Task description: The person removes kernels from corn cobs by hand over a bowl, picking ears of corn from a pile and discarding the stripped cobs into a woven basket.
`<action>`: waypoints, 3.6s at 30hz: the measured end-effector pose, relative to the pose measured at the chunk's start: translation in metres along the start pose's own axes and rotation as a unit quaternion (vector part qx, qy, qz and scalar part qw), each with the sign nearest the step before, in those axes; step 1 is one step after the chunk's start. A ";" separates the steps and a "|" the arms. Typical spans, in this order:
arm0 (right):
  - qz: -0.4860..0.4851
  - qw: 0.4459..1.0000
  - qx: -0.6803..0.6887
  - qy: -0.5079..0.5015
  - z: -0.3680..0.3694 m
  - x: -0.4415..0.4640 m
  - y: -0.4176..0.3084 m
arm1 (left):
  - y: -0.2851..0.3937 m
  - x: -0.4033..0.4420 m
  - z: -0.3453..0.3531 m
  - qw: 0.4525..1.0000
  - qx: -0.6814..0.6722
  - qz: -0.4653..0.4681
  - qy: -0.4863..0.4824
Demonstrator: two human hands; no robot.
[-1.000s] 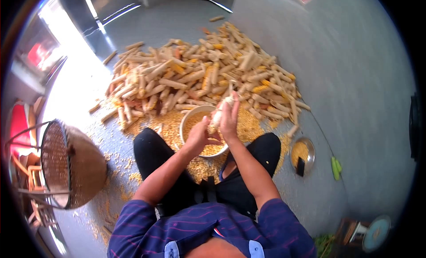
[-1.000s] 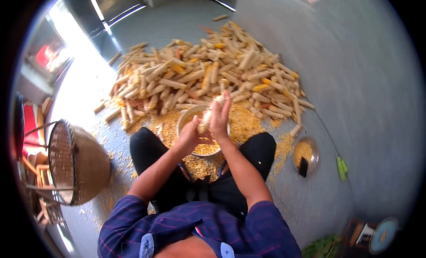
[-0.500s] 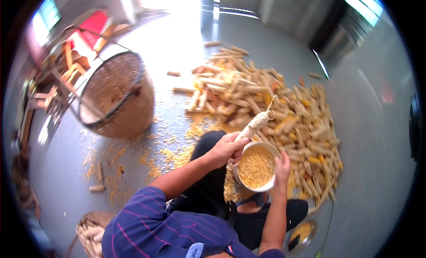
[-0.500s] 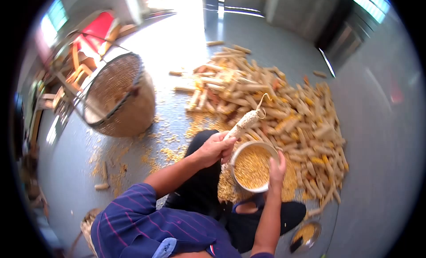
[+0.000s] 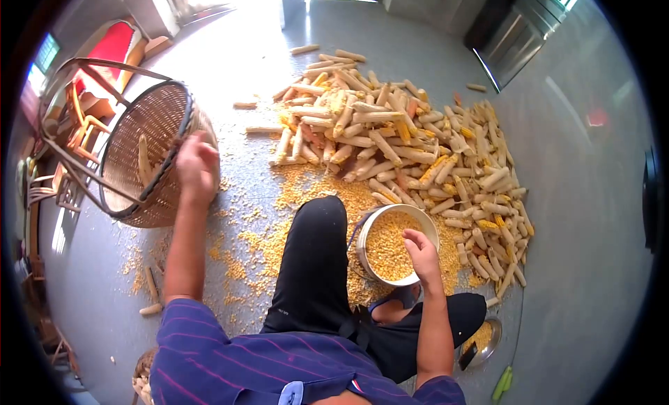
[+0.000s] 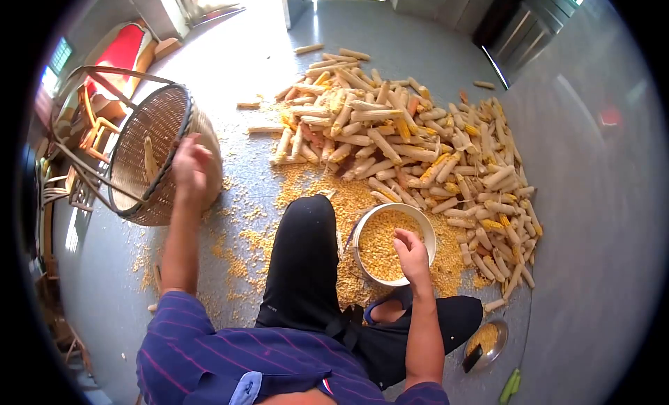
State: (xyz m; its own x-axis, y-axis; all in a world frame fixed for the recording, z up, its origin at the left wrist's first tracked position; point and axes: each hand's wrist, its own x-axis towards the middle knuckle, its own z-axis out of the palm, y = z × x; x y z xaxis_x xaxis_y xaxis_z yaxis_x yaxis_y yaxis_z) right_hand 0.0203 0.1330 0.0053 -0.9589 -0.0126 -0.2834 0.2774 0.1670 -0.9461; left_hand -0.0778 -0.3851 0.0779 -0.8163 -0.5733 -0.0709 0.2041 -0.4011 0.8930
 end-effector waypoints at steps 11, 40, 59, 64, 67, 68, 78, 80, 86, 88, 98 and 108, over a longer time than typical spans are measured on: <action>0.036 0.987 -0.156 0.018 0.007 -0.012 -0.010 | -0.332 -0.013 0.127 0.666 0.687 0.078 -0.281; -0.022 0.980 -0.175 0.090 0.012 0.006 -0.034 | -0.191 0.002 0.146 0.867 0.337 -0.232 -0.285; -0.001 0.967 0.233 -0.105 -0.007 -0.021 -0.044 | -0.136 -0.229 0.244 0.845 0.018 -0.305 -0.439; 0.011 0.776 0.557 -0.295 -0.025 -0.032 -0.056 | -0.161 -0.218 0.254 0.851 -0.090 -0.333 -0.395; 0.023 0.788 0.578 -0.210 -0.020 -0.039 -0.043 | -0.168 -0.210 0.258 0.893 -0.132 -0.298 -0.310; 0.021 0.797 0.586 -0.149 -0.015 -0.039 -0.040 | -0.172 -0.207 0.258 0.911 -0.137 -0.249 -0.298; 0.072 0.717 0.692 -0.042 0.024 -0.029 -0.056 | -0.159 -0.211 0.255 0.934 -0.126 -0.164 -0.293; 0.082 0.694 0.714 -0.044 0.031 -0.031 -0.064 | -0.158 -0.210 0.255 0.940 -0.119 -0.150 -0.282; 0.133 0.668 0.725 -0.100 0.047 -0.005 -0.038 | -0.144 -0.223 0.255 0.921 -0.077 -0.063 -0.378; 0.003 0.735 0.663 -0.141 0.032 -0.001 -0.038 | -0.145 -0.223 0.257 0.896 -0.104 -0.069 -0.426; -0.058 0.950 0.282 0.119 -0.064 -0.039 -0.107 | -0.145 -0.190 0.246 0.818 -0.249 -0.378 -0.355; 0.022 0.983 0.163 -0.081 -0.021 0.013 -0.073 | -0.173 -0.237 0.243 0.750 -0.072 -0.422 -0.504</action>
State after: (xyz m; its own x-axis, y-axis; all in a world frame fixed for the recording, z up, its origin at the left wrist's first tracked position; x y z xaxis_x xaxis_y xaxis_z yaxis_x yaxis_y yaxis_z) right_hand -0.0142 0.1413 0.0741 -0.9311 -0.1730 -0.3211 0.3475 -0.1533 -0.9251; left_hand -0.0509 -0.0062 0.0486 -0.6673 0.7301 -0.1473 -0.6182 -0.4326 0.6563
